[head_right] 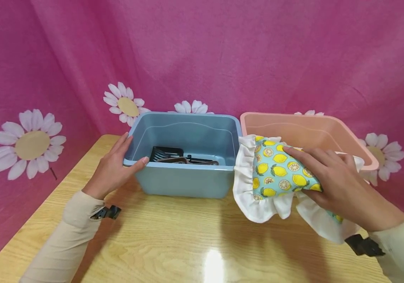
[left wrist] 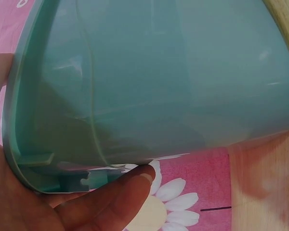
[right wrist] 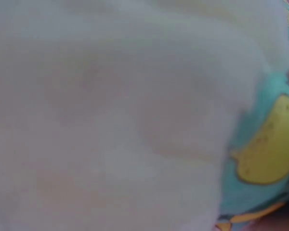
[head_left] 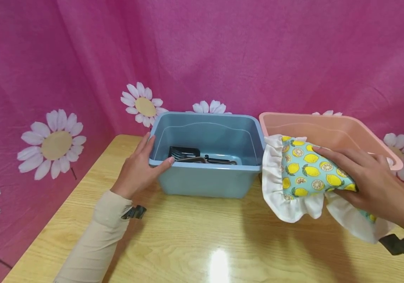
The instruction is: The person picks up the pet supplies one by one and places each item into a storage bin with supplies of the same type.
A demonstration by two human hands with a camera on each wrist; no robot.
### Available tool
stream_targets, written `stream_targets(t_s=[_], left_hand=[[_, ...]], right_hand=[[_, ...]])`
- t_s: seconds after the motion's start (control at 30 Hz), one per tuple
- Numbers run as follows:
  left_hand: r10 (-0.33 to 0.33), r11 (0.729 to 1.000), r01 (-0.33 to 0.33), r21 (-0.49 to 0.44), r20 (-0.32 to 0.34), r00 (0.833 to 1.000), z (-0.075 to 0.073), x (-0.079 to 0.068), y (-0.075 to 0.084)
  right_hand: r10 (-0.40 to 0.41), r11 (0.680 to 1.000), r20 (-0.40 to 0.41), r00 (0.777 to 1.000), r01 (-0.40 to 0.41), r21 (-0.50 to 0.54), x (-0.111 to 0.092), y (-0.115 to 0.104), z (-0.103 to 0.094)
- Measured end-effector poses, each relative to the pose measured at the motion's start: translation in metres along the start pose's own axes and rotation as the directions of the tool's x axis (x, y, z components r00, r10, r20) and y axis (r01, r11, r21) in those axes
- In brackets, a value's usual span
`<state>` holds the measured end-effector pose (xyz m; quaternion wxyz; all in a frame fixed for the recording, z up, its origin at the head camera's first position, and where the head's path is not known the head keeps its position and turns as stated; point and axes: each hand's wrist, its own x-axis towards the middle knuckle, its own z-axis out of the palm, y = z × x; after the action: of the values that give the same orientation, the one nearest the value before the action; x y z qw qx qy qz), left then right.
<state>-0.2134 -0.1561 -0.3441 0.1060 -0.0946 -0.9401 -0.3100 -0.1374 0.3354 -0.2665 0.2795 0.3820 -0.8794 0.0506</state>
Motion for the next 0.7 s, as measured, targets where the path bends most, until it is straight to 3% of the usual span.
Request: stream_targets(t_s=[0.7], left_hand=[[-0.009,1.0,0.009,0.0,0.014,1.0,-0.001,0.0,0.0]], right_hand=[[0.083,0.996,0.107,0.991,-0.078,-0.05,0.012,0.038,-0.002]])
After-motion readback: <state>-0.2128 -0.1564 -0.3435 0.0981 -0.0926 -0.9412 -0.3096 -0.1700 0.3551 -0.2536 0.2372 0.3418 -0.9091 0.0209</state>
